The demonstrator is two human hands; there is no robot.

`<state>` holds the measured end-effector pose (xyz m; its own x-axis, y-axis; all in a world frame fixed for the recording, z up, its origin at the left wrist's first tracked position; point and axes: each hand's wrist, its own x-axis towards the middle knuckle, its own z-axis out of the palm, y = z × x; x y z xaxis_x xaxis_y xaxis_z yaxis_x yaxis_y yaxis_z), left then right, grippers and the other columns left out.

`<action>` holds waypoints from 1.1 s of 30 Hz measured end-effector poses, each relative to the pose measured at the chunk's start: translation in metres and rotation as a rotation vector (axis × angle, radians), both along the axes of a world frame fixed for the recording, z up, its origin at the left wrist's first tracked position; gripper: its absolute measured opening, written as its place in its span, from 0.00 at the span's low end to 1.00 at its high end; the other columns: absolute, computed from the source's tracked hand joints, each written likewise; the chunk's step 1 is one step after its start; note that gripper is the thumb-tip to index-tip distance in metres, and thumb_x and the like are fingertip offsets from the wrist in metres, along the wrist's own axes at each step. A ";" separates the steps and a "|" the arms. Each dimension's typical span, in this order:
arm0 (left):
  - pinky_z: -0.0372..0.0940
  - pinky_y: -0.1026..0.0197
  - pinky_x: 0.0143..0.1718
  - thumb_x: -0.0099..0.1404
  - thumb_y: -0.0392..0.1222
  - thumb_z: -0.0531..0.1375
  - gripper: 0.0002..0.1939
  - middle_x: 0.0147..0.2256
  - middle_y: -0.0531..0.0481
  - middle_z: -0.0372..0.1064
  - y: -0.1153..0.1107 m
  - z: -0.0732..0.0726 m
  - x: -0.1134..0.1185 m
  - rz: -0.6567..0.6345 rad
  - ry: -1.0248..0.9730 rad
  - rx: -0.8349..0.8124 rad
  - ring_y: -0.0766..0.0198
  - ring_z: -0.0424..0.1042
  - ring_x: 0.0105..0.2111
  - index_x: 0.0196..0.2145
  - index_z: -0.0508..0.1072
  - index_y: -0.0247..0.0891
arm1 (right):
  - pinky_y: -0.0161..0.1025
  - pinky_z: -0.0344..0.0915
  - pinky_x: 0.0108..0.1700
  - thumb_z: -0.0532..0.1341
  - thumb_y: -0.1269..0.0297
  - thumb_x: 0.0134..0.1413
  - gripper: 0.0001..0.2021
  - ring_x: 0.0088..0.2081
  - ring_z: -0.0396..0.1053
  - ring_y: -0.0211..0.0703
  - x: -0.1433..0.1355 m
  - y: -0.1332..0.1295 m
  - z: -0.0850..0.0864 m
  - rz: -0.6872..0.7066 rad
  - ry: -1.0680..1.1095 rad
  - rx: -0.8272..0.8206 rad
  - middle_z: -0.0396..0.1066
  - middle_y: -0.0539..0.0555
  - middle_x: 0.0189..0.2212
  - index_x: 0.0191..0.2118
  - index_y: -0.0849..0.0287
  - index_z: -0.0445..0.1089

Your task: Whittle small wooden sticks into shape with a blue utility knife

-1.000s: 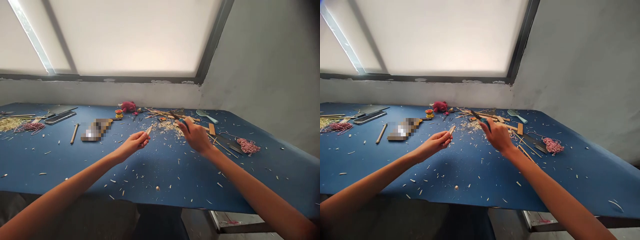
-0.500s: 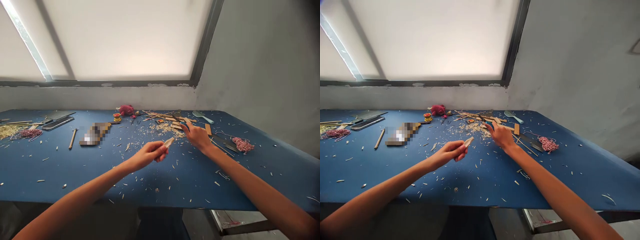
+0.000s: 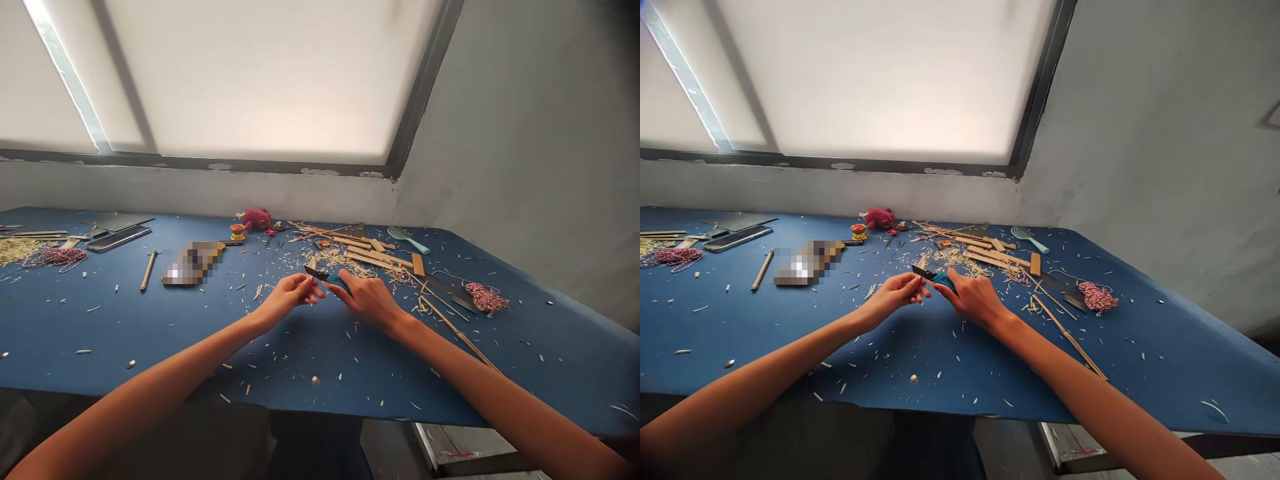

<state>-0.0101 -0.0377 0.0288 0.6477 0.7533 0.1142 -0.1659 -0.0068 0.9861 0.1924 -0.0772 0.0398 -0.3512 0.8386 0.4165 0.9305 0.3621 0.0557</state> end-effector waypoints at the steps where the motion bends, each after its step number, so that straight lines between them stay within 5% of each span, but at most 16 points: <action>1: 0.59 0.62 0.37 0.61 0.53 0.56 0.18 0.34 0.46 0.70 0.002 0.000 -0.001 0.005 -0.011 -0.002 0.69 0.66 0.30 0.39 0.68 0.33 | 0.34 0.44 0.23 0.38 0.46 0.62 0.24 0.25 0.69 0.43 0.000 0.000 0.000 0.003 -0.004 -0.011 0.71 0.54 0.25 0.35 0.59 0.61; 10: 0.57 0.62 0.37 0.61 0.53 0.57 0.17 0.30 0.49 0.67 0.003 -0.002 -0.006 -0.032 0.005 -0.006 0.69 0.63 0.30 0.35 0.69 0.34 | 0.34 0.43 0.23 0.37 0.47 0.63 0.23 0.24 0.69 0.44 -0.002 -0.004 -0.001 0.046 -0.024 -0.081 0.71 0.53 0.23 0.40 0.60 0.59; 18: 0.55 0.65 0.35 0.62 0.48 0.57 0.12 0.28 0.52 0.61 0.005 0.003 -0.003 -0.055 -0.004 -0.020 0.71 0.59 0.28 0.33 0.68 0.34 | 0.35 0.41 0.24 0.38 0.45 0.61 0.26 0.26 0.69 0.44 0.008 0.013 0.002 0.056 -0.141 0.019 0.73 0.57 0.28 0.41 0.60 0.63; 20: 0.56 0.65 0.34 0.62 0.48 0.57 0.12 0.27 0.52 0.62 0.000 0.007 -0.007 -0.085 0.025 -0.023 0.71 0.59 0.28 0.33 0.68 0.34 | 0.35 0.43 0.24 0.37 0.44 0.61 0.28 0.26 0.68 0.45 0.027 0.023 0.005 -0.078 -0.124 0.004 0.72 0.57 0.26 0.44 0.60 0.64; 23: 0.56 0.64 0.33 0.62 0.50 0.56 0.14 0.27 0.52 0.63 -0.008 0.013 -0.019 -0.119 0.105 0.010 0.70 0.60 0.27 0.34 0.68 0.34 | 0.36 0.45 0.23 0.35 0.41 0.58 0.33 0.23 0.67 0.48 0.079 0.031 0.017 -0.499 -0.036 -0.027 0.70 0.59 0.22 0.43 0.61 0.66; 26: 0.56 0.65 0.32 0.62 0.51 0.56 0.15 0.26 0.52 0.63 -0.008 0.014 -0.025 0.033 0.091 0.038 0.70 0.60 0.26 0.34 0.68 0.34 | 0.38 0.47 0.24 0.30 0.42 0.58 0.36 0.24 0.67 0.50 0.118 0.030 0.031 -0.673 0.058 0.050 0.70 0.61 0.22 0.43 0.62 0.66; 29: 0.58 0.64 0.36 0.62 0.50 0.57 0.15 0.29 0.51 0.65 -0.002 0.010 -0.023 0.089 0.009 -0.001 0.70 0.62 0.29 0.39 0.68 0.35 | 0.38 0.48 0.25 0.31 0.43 0.59 0.33 0.24 0.66 0.48 0.105 0.023 0.037 -0.592 0.146 0.191 0.69 0.59 0.21 0.43 0.61 0.65; 33: 0.59 0.61 0.42 0.62 0.49 0.56 0.16 0.38 0.46 0.69 -0.003 0.007 -0.021 0.043 0.011 -0.133 0.67 0.67 0.36 0.44 0.66 0.37 | 0.36 0.46 0.24 0.36 0.44 0.60 0.29 0.22 0.66 0.45 0.042 0.013 0.026 -0.259 0.046 0.153 0.69 0.56 0.21 0.43 0.61 0.64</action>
